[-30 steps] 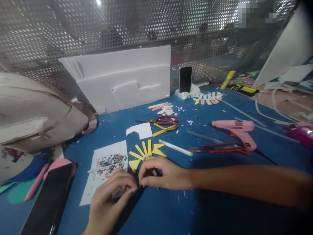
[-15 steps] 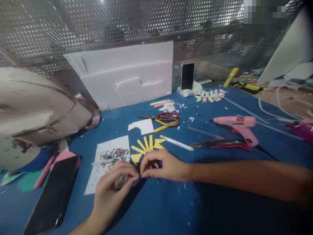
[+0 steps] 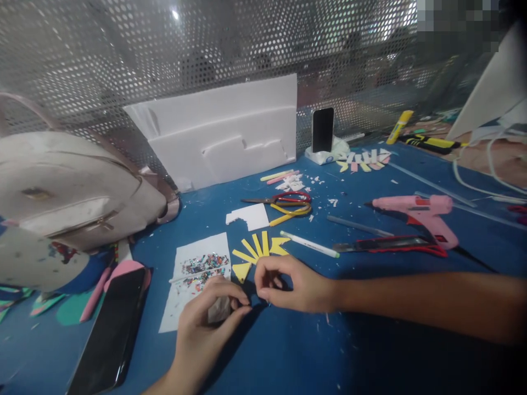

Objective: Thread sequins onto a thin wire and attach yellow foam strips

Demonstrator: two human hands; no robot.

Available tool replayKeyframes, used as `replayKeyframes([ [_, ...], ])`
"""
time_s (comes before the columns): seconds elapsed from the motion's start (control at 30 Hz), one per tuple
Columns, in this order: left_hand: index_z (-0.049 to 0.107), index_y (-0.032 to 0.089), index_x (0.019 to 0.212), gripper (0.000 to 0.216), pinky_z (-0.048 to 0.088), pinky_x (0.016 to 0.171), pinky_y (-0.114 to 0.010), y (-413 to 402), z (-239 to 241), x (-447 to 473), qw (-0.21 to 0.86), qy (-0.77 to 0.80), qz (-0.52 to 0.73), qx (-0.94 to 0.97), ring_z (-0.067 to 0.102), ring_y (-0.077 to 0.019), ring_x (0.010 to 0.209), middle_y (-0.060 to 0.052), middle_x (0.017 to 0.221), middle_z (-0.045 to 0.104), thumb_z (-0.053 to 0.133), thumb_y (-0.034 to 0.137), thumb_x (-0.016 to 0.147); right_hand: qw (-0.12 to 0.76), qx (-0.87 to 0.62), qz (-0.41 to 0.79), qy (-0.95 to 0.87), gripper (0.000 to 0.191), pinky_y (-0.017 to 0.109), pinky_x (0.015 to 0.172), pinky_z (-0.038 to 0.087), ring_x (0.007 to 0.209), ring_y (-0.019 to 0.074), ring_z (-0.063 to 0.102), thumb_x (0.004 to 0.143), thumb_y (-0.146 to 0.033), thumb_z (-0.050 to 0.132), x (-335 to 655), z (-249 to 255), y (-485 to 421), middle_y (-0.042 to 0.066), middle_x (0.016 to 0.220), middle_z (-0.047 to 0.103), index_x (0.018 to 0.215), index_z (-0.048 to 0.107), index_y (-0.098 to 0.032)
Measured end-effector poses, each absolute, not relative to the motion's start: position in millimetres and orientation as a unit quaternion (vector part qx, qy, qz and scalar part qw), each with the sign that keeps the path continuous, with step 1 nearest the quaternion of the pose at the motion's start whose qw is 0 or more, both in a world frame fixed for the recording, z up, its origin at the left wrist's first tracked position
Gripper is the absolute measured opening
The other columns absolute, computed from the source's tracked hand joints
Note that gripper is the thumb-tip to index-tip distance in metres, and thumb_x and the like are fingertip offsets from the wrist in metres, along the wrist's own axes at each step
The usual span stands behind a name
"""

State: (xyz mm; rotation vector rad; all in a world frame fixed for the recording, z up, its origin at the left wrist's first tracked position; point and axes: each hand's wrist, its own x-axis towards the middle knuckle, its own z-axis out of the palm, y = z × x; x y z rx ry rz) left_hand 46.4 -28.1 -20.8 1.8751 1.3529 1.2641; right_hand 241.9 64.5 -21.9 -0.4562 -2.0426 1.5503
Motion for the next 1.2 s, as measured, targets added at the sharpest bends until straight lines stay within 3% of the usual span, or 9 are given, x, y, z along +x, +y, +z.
replayKeyframes([
  [1.2,0.063,0.024,0.09,0.02,0.044,0.072,-0.032,-27.1,-21.7,46.7,0.27,0.47,0.464,0.701,0.058,-0.0152,0.074,0.002,0.079,0.065,0.069,0.007,0.082,0.265,-0.136,0.507,-0.809,0.007,0.019,0.059,0.038,0.064,0.0072,0.045,0.079,-0.014,0.06,241.8,-29.4,63.0,-0.003,0.073,0.053,0.077,0.055,-0.016],
])
